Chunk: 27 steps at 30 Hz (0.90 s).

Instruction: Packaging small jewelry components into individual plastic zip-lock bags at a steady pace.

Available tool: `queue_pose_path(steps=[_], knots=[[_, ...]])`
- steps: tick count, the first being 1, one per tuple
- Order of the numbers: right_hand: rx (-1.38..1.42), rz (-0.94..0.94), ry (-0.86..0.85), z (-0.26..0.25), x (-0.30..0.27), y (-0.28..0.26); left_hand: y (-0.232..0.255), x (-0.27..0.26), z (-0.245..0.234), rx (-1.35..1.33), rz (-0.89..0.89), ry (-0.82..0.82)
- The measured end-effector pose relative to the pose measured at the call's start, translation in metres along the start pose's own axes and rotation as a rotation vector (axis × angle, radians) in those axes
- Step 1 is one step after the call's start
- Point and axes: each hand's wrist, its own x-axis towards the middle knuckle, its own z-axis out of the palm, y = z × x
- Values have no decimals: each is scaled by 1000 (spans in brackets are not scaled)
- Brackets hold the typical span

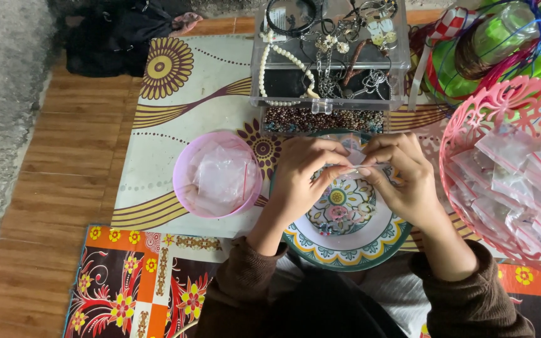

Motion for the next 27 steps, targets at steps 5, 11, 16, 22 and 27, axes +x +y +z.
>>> queue_pose_path(steps=[5, 11, 16, 22, 27], knots=[[10, 30, 19, -1, 2, -1, 3, 5, -3, -50, -11, 21], [23, 24, 34, -1, 2, -1, 1, 6, -3, -78, -7, 42], [23, 18, 47, 0, 0, 2, 6, 9, -6, -85, -6, 31], [52, 8, 25, 0, 4, -1, 3, 6, -4, -92, -4, 34], [28, 8, 20, -1, 0, 2, 0, 4, -2, -19, 16, 14]])
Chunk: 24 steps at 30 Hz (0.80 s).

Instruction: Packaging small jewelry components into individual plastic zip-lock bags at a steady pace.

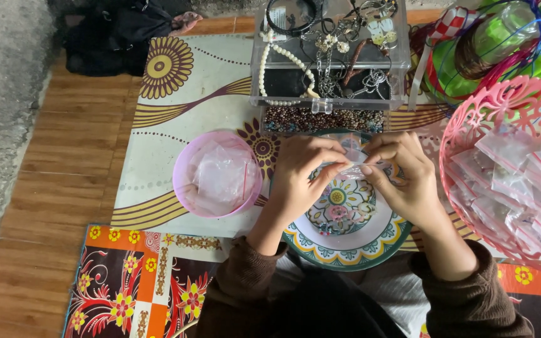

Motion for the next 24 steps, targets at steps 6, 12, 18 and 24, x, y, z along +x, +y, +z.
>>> queue_pose_path(steps=[6, 12, 18, 24], knots=[[-16, 0, 17, 1, -1, -3, 6, 2, -3, 24, 9, -59], [14, 24, 13, 0, 2, -4, -5, -5, 2, 10, 1, -1], [-6, 10, 54, 2, -4, 2, -3, -2, 4, 12, 32, 25], [4, 34, 70, 3, -5, 0, 1, 0, 0, -11, 28, 45]])
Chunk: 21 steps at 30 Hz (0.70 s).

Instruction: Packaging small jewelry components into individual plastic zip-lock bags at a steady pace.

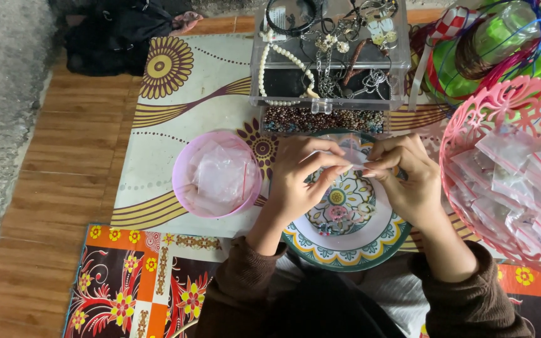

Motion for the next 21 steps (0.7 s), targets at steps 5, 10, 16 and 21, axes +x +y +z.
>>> queue_pose_path(steps=[5, 10, 16, 21], knots=[[36, 22, 15, 0, 2, 2, -3, -3, 3, -17, -2, 29], [58, 17, 41, 0, 0, 5, -1, -2, -1, 7, 0, 26], [28, -30, 69, -1, 1, 3, -1, 0, -2, 21, 20, 7], [75, 40, 35, -1, -1, 6, 0, -3, 0, 12, 50, 31]])
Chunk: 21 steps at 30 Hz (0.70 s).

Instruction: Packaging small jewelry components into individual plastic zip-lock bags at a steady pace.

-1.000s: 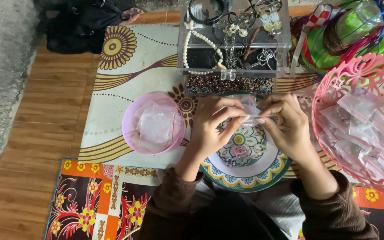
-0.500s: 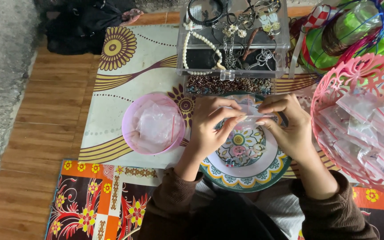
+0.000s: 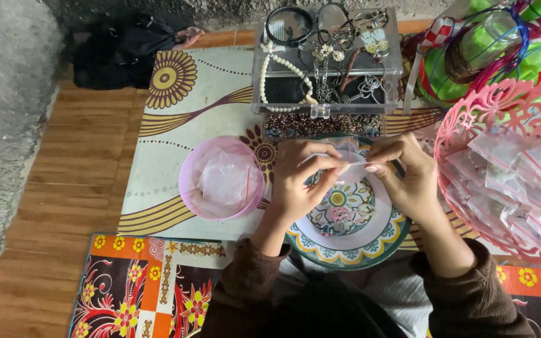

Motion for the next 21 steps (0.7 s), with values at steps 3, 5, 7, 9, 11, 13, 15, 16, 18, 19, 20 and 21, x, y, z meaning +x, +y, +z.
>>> queue_pose_path(steps=[3, 5, 7, 9, 11, 13, 15, 16, 18, 19, 20, 21], knots=[[-3, 38, -99, 2, 3, -4, -3, -3, 1, -66, -34, 36], [-49, -3, -138, 4, 9, -10, -3, -2, -2, -60, -29, 42], [-97, -42, -171, 4, 8, -6, -4, -1, -3, -57, -22, 44], [-120, -51, -113, 2, 1, 8, -5, -2, -4, -71, -29, 18], [-107, -50, -104, 0, 1, 10, -3, 1, -3, -95, -33, -5], [-96, -43, -91, -1, -4, 5, -3, -3, -2, -124, -38, -32], [-100, -65, -77, -2, -2, -2, -13, -4, 2, -29, 30, -17], [-103, -67, -72, -1, -7, -3, -11, -2, 0, -31, 36, -18], [-105, -22, -49, -1, -16, -1, -8, 3, -3, 2, 72, -22], [-108, -25, -42, -3, -19, -5, 2, 7, -8, 0, 80, -24], [-101, -13, -21, -5, -24, -10, 12, 12, -12, 33, 52, -57], [-95, 0, -1, -8, -28, -14, 21, 16, -16, 67, 25, -89]])
